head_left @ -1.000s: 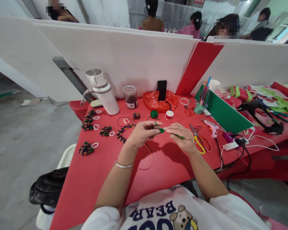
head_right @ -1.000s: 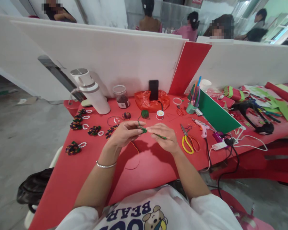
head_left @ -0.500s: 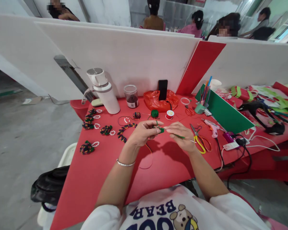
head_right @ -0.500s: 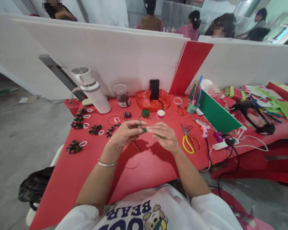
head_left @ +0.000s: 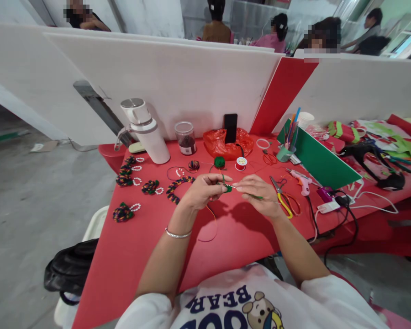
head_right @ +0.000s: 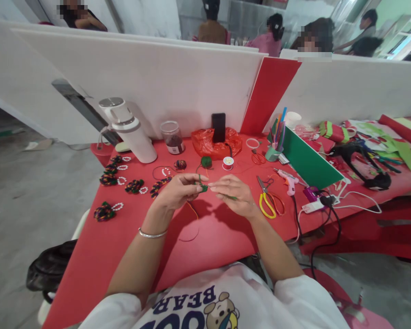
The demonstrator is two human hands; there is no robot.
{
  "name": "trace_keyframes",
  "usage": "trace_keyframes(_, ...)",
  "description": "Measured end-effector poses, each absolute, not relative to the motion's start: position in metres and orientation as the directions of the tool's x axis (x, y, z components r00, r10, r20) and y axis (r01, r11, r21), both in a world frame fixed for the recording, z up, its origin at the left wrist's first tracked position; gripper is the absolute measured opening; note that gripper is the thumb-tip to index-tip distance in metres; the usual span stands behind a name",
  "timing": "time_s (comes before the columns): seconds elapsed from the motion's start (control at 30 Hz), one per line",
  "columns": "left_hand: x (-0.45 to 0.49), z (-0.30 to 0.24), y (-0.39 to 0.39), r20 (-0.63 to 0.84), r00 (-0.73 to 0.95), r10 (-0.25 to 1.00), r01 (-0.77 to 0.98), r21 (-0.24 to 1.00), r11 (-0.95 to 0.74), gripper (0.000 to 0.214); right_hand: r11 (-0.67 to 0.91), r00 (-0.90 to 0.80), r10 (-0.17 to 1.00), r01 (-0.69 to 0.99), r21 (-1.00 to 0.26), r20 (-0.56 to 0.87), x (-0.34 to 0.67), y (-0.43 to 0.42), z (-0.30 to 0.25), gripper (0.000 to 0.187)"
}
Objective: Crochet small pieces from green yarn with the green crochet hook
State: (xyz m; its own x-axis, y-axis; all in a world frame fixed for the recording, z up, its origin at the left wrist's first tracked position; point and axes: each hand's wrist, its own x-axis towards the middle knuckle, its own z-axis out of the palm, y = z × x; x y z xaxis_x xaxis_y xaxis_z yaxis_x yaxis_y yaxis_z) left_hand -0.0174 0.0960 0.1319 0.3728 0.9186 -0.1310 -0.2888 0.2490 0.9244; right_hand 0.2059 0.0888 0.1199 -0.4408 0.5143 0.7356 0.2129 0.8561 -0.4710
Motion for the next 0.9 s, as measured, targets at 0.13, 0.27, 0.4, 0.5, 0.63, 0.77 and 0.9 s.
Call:
trace_keyframes(0.13, -0.0185, 0.1337, 0.0958, -0.137, 0.372, 0.918, -0.294, 0.921, 0.256, 0.037, 0.86, -0.441, 0.507, 0.21, -0.465, 0.74, 0.2064, 0.0871, 0.1218, 0.027)
trace_keyframes(0.27, -0.0197, 0.1354, 0.0962, -0.132, 0.379, 0.916, -0.31, 0.915, 0.26, 0.035, 0.862, -0.438, 0.504, 0.208, -0.462, 0.744, 0.2072, 0.0855, 0.123, 0.028)
trace_keyframes(0.4, -0.0206, 0.1355, 0.097, -0.137, 0.39, 0.91, -0.306, 0.913, 0.268, 0.035, 0.862, -0.45, 0.506, 0.218, -0.459, 0.736, 0.2081, 0.0846, 0.1239, 0.027)
trace_keyframes(0.5, -0.022, 0.1344, 0.0978, -0.137, 0.396, 0.908, -0.295, 0.918, 0.267, 0.035, 0.866, -0.451, 0.498, 0.211, -0.454, 0.741, 0.2088, 0.0844, 0.1242, 0.027)
trace_keyframes(0.63, -0.0237, 0.1332, 0.0986, -0.132, 0.392, 0.91, -0.283, 0.924, 0.256, 0.034, 0.868, -0.452, 0.494, 0.2, -0.455, 0.743, 0.2096, 0.0841, 0.1258, 0.026)
trace_keyframes(0.77, -0.0237, 0.1338, 0.0985, -0.127, 0.391, 0.912, -0.269, 0.932, 0.245, 0.033, 0.859, -0.464, 0.507, 0.202, -0.47, 0.727, 0.2103, 0.0834, 0.1282, 0.024)
trace_keyframes(0.9, -0.0243, 0.135, 0.098, -0.129, 0.388, 0.913, -0.236, 0.943, 0.233, 0.032, 0.847, -0.473, 0.522, 0.187, -0.498, 0.71, 0.2111, 0.0833, 0.1287, 0.022)
